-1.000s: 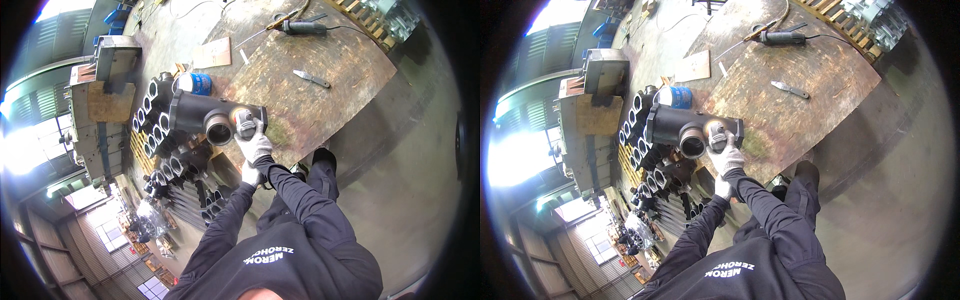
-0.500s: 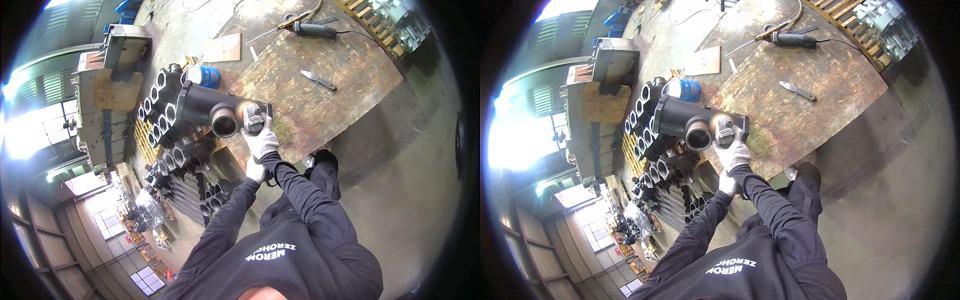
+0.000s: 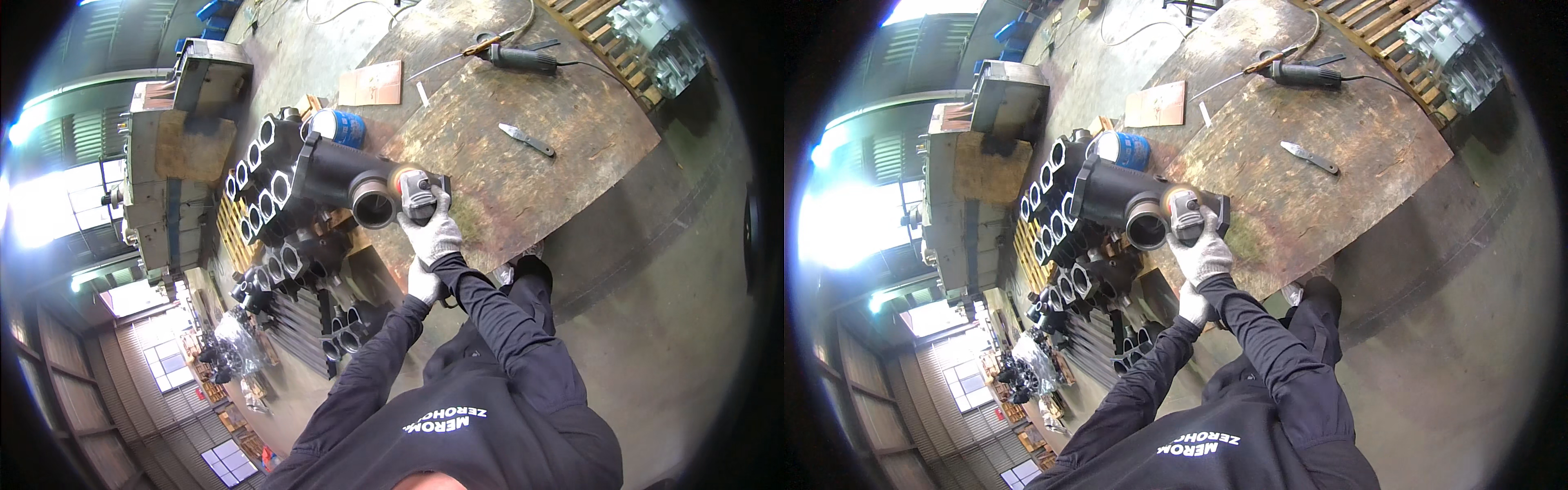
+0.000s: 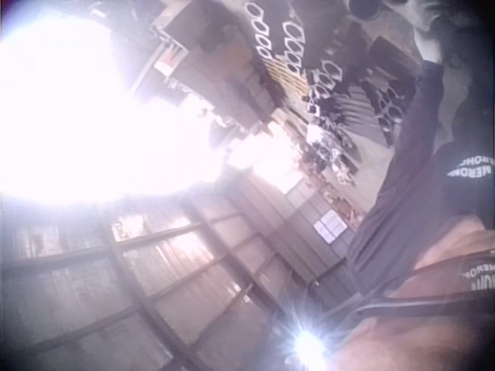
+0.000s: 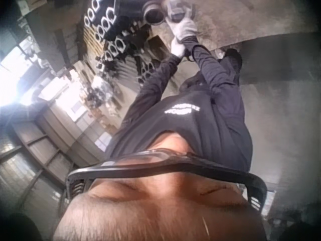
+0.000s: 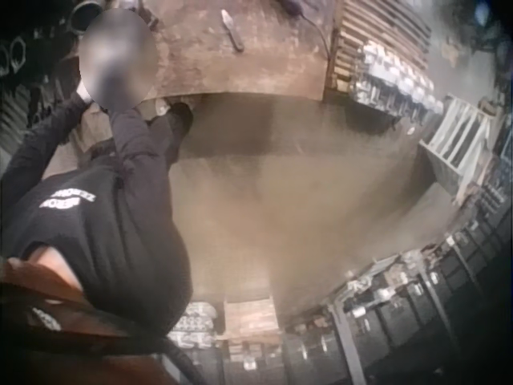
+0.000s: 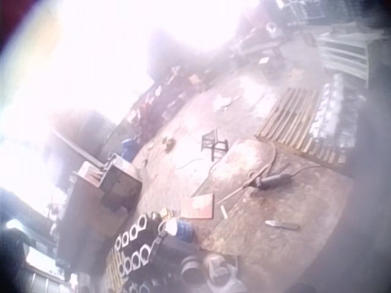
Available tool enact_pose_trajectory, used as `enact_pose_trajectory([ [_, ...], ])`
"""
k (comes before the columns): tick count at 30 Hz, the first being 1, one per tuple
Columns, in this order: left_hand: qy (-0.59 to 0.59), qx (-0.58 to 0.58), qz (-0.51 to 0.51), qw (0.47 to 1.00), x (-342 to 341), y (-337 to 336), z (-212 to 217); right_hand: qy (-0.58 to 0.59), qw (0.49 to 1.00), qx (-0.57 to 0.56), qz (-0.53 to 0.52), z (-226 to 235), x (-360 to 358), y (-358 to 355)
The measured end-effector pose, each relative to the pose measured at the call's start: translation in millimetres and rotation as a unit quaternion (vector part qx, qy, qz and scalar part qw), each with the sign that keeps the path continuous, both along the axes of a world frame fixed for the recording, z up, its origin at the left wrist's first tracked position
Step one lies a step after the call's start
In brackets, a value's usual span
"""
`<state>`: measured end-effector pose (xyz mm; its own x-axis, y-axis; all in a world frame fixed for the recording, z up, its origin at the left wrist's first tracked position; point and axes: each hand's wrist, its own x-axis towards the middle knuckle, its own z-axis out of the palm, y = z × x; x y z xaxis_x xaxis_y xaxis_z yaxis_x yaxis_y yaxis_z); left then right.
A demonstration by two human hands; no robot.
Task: The person picks up a metal exhaust manifold from a pallet, places it on a workbench, and uses an angle grinder to smooth the interior and exterior surfaces. The person repositions the part multiple times to access different areas while grinding.
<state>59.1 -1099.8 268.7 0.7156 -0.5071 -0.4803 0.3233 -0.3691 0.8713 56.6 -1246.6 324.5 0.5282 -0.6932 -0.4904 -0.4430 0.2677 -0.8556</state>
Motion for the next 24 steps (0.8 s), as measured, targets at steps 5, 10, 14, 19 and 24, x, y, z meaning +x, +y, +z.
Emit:
enact_pose_trajectory([
  [5,0.007,0.009,-0.004,1.0,2,-5,1,0.011,1.0,-0.02,0.003,-2,5,-1],
  [10,-0.002,0.026,-0.016,1.0,9,-13,-2,0.034,0.999,-0.03,0.028,-9,15,-10],
  [14,0.123,-0.079,0.082,0.986,5,-9,-6,0.008,0.999,-0.036,0.02,-9,11,-7],
  [19,0.092,-0.025,0.072,0.993,15,-11,-22,0.035,0.998,-0.002,0.054,-11,21,-17],
  [24,-0.004,0.011,0.041,0.999,10,-12,-29,0.006,0.998,-0.05,0.043,-2,17,-19],
])
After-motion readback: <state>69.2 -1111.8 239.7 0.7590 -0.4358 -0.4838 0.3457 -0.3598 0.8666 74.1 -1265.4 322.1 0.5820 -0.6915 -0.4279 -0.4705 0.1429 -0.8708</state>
